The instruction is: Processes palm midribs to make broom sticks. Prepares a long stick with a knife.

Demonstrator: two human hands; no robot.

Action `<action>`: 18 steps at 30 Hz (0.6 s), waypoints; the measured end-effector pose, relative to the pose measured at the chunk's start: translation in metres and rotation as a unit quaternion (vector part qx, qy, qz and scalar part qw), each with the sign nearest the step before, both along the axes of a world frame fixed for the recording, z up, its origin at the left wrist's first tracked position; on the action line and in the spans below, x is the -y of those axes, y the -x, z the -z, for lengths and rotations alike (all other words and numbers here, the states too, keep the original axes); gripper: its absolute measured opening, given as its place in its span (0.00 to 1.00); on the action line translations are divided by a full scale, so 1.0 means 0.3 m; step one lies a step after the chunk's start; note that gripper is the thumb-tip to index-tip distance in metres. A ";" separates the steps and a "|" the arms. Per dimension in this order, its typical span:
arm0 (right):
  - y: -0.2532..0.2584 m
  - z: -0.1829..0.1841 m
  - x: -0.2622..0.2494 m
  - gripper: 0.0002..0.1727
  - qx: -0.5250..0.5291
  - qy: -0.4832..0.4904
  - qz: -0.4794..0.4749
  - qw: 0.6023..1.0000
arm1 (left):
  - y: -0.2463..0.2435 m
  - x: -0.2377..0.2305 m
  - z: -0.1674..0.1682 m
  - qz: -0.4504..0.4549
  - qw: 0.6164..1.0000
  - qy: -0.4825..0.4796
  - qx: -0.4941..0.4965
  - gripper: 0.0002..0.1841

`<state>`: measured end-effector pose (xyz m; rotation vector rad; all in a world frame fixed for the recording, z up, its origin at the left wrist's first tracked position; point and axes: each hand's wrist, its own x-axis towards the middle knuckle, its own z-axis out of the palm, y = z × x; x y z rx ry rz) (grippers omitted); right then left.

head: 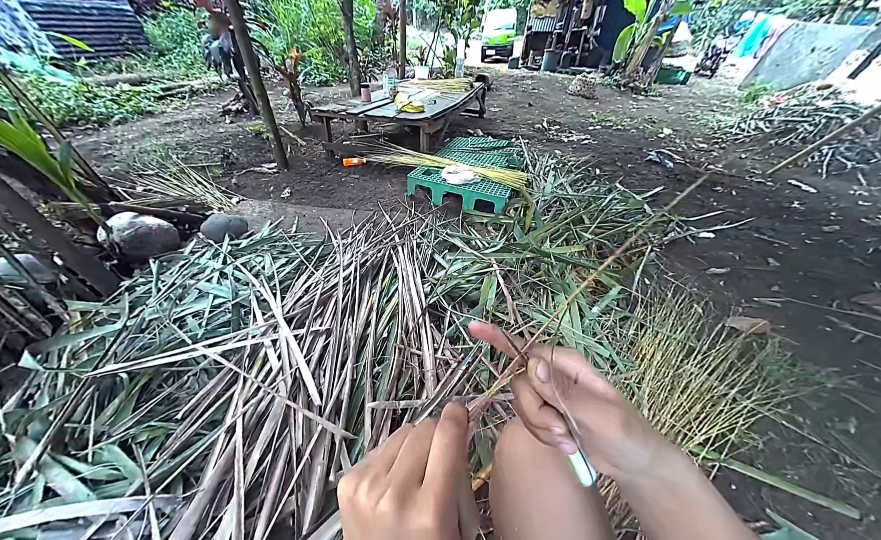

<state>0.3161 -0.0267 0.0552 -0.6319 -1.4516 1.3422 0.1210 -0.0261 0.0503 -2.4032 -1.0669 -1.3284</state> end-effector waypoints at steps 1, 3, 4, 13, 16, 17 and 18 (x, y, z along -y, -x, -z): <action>0.008 -0.001 0.005 0.33 0.008 -0.008 0.001 1.000 | -0.003 0.001 -0.002 0.000 1.000 0.002 0.002 0.14; 0.029 0.005 0.019 0.34 0.044 -0.034 -0.017 0.998 | -0.002 0.001 -0.011 0.010 1.000 0.021 0.008 0.15; 0.019 0.009 0.012 0.34 0.040 -0.038 0.000 0.998 | 0.004 0.003 -0.014 0.021 0.999 0.042 0.011 0.16; -0.011 0.035 -0.003 0.32 0.029 -0.044 0.043 0.998 | 0.047 0.006 -0.032 0.116 0.968 0.218 0.041 0.20; -0.094 0.016 -0.038 0.28 -0.058 0.001 0.105 0.993 | 0.076 0.015 -0.049 0.165 0.945 0.277 0.053 0.20; -0.067 0.019 -0.019 0.29 -0.033 -0.011 0.099 0.994 | 0.076 0.012 -0.054 0.179 0.938 0.291 0.056 0.19; -0.024 0.029 0.006 0.31 0.008 -0.035 0.077 0.996 | 0.072 0.006 -0.056 0.193 0.931 0.304 0.061 0.20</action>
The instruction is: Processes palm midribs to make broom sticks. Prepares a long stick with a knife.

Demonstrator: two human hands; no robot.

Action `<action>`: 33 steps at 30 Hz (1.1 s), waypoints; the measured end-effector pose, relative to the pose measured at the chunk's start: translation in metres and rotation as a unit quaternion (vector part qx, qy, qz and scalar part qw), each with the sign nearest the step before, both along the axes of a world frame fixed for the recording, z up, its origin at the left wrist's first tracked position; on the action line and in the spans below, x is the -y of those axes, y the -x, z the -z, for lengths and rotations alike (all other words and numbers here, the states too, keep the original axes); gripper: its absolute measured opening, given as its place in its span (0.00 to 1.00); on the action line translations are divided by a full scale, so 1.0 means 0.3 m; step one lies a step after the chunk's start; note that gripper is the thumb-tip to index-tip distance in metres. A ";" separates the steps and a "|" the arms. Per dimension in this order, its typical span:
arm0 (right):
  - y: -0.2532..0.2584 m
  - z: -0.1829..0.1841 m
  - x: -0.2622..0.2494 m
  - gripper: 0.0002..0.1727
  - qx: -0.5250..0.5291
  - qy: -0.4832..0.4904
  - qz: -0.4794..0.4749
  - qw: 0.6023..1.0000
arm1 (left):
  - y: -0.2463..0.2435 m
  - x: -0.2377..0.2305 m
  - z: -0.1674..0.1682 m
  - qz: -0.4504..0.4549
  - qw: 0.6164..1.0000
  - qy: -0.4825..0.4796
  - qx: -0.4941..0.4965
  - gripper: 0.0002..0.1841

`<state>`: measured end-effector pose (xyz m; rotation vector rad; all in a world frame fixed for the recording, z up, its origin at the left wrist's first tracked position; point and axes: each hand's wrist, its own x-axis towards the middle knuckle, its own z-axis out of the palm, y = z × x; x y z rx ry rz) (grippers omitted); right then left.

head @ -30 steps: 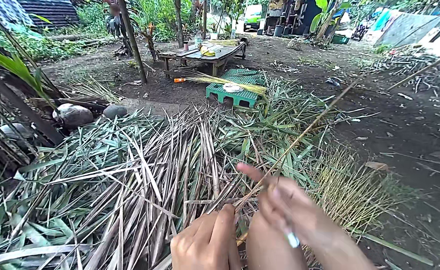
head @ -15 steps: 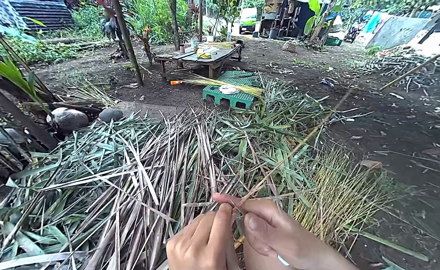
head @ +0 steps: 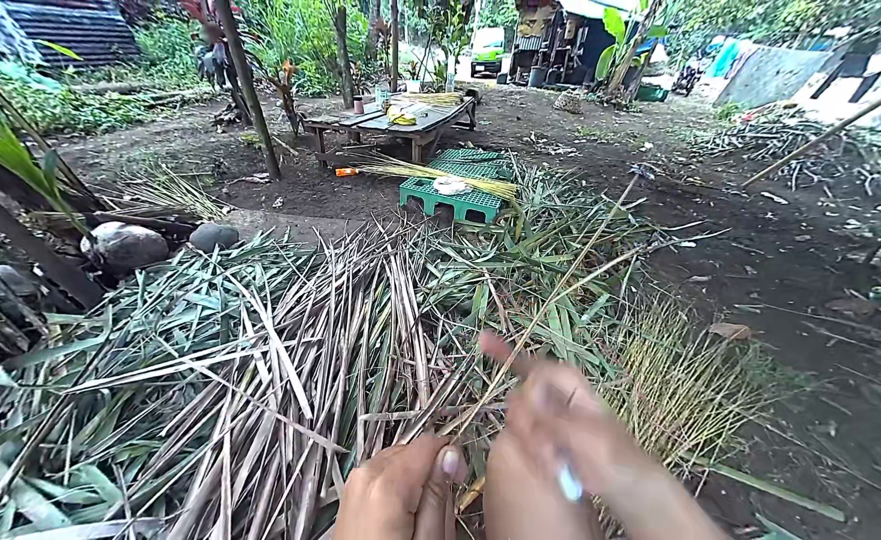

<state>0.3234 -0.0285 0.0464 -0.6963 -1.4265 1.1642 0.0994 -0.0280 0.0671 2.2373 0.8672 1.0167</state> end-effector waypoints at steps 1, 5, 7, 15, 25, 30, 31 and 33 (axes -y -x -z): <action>0.033 0.011 0.020 0.32 0.043 -0.021 -0.036 0.998 | -0.004 -0.008 0.001 0.013 1.000 0.011 0.007 0.19; -0.052 0.000 -0.027 0.29 -0.023 -0.011 0.003 1.000 | 0.015 -0.021 0.007 0.050 0.998 0.044 0.022 0.20; -0.067 -0.013 -0.028 0.29 -0.050 0.005 0.001 0.999 | 0.023 -0.020 0.002 0.070 0.995 0.065 0.030 0.21; -0.058 -0.011 -0.015 0.32 -0.033 0.005 -0.032 0.999 | 0.025 -0.037 0.012 0.139 0.973 0.160 0.086 0.19; -0.003 -0.003 0.030 0.30 0.047 -0.003 -0.052 0.998 | 0.024 -0.045 0.019 0.152 0.972 0.156 0.092 0.20; -0.139 -0.015 -0.053 0.26 -0.072 0.048 0.019 0.996 | 0.067 -0.035 0.030 0.131 0.978 0.147 0.071 0.20; -0.147 -0.024 -0.057 0.28 -0.079 0.053 0.022 0.995 | 0.080 -0.039 0.030 0.123 0.982 0.134 0.050 0.21; -0.140 -0.022 -0.041 0.31 -0.076 0.040 0.014 0.996 | 0.106 -0.045 0.020 0.063 0.994 0.077 -0.053 0.20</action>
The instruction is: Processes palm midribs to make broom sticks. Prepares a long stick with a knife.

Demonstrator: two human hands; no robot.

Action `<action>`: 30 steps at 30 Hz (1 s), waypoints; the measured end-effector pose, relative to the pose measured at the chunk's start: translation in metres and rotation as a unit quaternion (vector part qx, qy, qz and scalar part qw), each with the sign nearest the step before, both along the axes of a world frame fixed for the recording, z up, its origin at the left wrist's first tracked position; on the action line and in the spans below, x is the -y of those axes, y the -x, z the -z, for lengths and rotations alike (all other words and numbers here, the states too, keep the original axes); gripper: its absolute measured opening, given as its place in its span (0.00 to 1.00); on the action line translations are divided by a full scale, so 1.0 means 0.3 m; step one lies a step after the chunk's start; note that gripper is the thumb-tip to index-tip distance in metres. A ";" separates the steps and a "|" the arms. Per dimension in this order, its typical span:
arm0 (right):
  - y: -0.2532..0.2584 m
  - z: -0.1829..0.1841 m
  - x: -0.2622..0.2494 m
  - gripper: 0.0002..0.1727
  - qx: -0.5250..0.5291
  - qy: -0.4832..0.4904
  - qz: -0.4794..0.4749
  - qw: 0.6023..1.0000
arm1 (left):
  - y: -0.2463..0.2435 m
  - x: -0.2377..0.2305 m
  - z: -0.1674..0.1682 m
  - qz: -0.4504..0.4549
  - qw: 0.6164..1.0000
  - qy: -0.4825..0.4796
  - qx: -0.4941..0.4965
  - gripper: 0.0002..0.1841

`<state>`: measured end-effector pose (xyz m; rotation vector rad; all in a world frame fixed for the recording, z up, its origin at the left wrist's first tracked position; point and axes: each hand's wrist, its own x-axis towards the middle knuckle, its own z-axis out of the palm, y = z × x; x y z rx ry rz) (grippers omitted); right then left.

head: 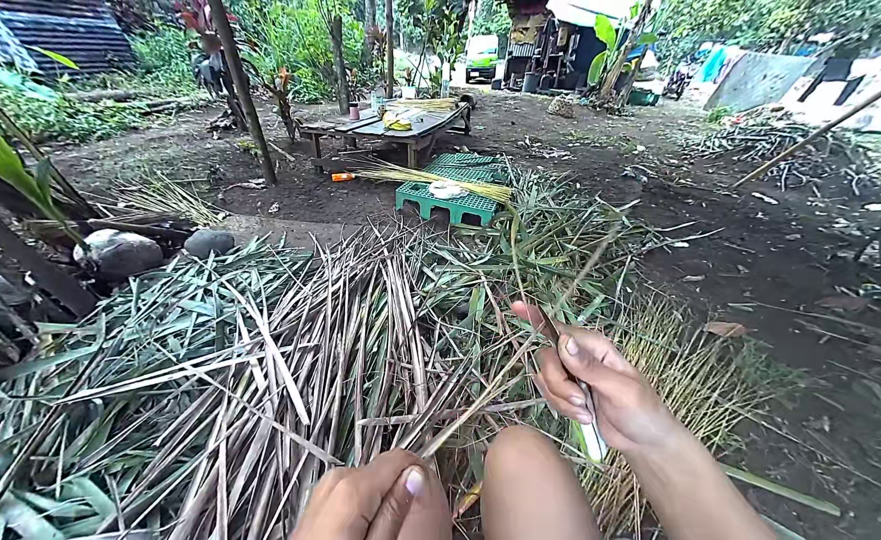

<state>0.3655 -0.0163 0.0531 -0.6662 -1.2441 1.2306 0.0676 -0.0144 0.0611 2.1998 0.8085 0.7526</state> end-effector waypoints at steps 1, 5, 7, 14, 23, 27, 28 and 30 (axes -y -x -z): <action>0.011 0.005 0.010 0.31 0.014 -0.013 0.003 1.000 | 0.004 0.001 -0.011 -0.034 0.997 -0.038 -0.065 0.19; 0.077 0.023 0.020 0.30 0.070 -0.059 0.003 0.996 | -0.063 0.012 -0.032 -0.121 0.976 -0.138 -0.119 0.14; 0.105 0.029 0.019 0.30 0.078 -0.060 -0.005 0.995 | -0.106 0.008 -0.019 -0.150 0.968 -0.190 -0.065 0.13; 0.171 0.061 0.042 0.32 0.088 -0.048 -0.086 0.991 | -0.164 0.002 0.016 -0.124 0.975 -0.181 0.033 0.15; 0.196 0.058 0.046 0.31 0.122 -0.090 -0.066 0.986 | -0.155 0.017 -0.001 -0.127 0.976 -0.167 0.052 0.15; 0.133 0.037 0.016 0.31 0.075 -0.057 0.015 0.995 | -0.144 0.026 0.005 -0.126 0.976 -0.175 0.045 0.16; 0.143 0.037 0.021 0.31 0.082 -0.054 0.016 0.995 | -0.145 0.025 0.004 -0.130 0.974 -0.180 0.043 0.15; 0.184 0.049 0.043 0.30 0.149 -0.080 -0.003 0.986 | -0.150 0.019 0.002 -0.139 0.971 -0.189 0.043 0.15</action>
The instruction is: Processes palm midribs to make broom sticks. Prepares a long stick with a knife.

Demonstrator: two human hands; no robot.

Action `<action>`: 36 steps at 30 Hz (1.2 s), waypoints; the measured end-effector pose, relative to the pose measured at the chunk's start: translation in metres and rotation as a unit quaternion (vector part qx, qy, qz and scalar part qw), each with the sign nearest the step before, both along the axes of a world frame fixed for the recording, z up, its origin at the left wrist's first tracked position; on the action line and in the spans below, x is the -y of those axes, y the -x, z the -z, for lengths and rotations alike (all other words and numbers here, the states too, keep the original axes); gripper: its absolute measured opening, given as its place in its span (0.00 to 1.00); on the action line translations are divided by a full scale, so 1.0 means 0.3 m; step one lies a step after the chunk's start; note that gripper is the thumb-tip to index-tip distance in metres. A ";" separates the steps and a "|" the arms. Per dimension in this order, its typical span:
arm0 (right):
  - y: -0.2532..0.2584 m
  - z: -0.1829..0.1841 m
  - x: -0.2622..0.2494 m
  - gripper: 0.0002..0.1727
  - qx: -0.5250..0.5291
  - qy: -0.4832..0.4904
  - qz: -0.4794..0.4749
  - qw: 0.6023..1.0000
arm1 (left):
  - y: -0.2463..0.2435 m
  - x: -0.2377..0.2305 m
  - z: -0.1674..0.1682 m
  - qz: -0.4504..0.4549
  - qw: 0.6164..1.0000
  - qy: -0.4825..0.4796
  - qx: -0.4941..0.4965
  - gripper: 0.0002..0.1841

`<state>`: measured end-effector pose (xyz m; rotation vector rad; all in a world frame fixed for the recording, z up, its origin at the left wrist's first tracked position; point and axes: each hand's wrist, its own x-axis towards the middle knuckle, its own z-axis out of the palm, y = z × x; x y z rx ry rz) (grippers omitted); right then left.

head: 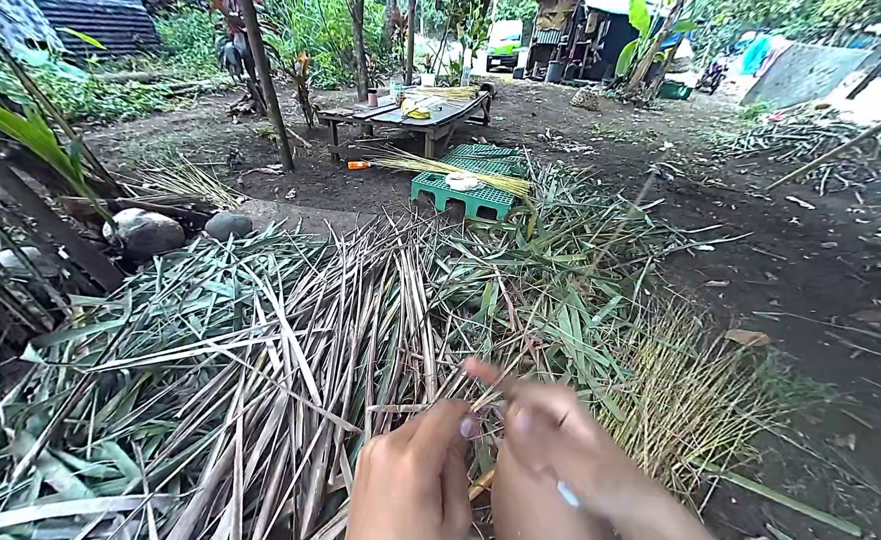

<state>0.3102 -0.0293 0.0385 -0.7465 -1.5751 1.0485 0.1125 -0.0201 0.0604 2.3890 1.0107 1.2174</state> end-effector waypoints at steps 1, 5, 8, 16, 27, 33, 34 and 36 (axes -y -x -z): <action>0.005 0.004 0.002 0.30 0.025 -0.009 -0.012 1.000 | 0.000 0.000 0.001 -0.003 1.000 -0.002 -0.003 0.15; -0.108 -0.021 -0.061 0.25 -0.040 0.027 0.139 0.989 | 0.030 0.023 -0.002 -0.009 1.000 0.016 -0.019 0.16; -0.129 -0.024 -0.067 0.29 -0.096 0.064 0.116 0.986 | 0.035 0.022 0.002 -0.032 0.999 0.009 -0.034 0.15; -0.053 0.014 -0.004 0.29 -0.133 0.170 -0.264 0.940 | 0.021 0.017 0.023 -0.029 0.998 0.011 -0.048 0.13; -0.084 -0.001 -0.012 0.25 -0.180 0.018 -0.059 0.982 | 0.058 0.060 -0.007 -0.030 0.996 -0.049 -0.066 0.14; -0.140 -0.020 -0.026 0.25 -0.219 0.061 -0.018 0.974 | 0.095 0.062 0.009 -0.047 0.994 -0.036 -0.088 0.15; -0.131 -0.018 -0.023 0.26 -0.210 0.069 -0.047 0.974 | 0.093 0.060 0.010 -0.054 0.994 -0.039 -0.091 0.14; -0.092 -0.014 -0.009 0.31 -0.167 0.079 -0.122 0.975 | 0.081 0.059 0.012 -0.054 0.994 -0.046 -0.088 0.14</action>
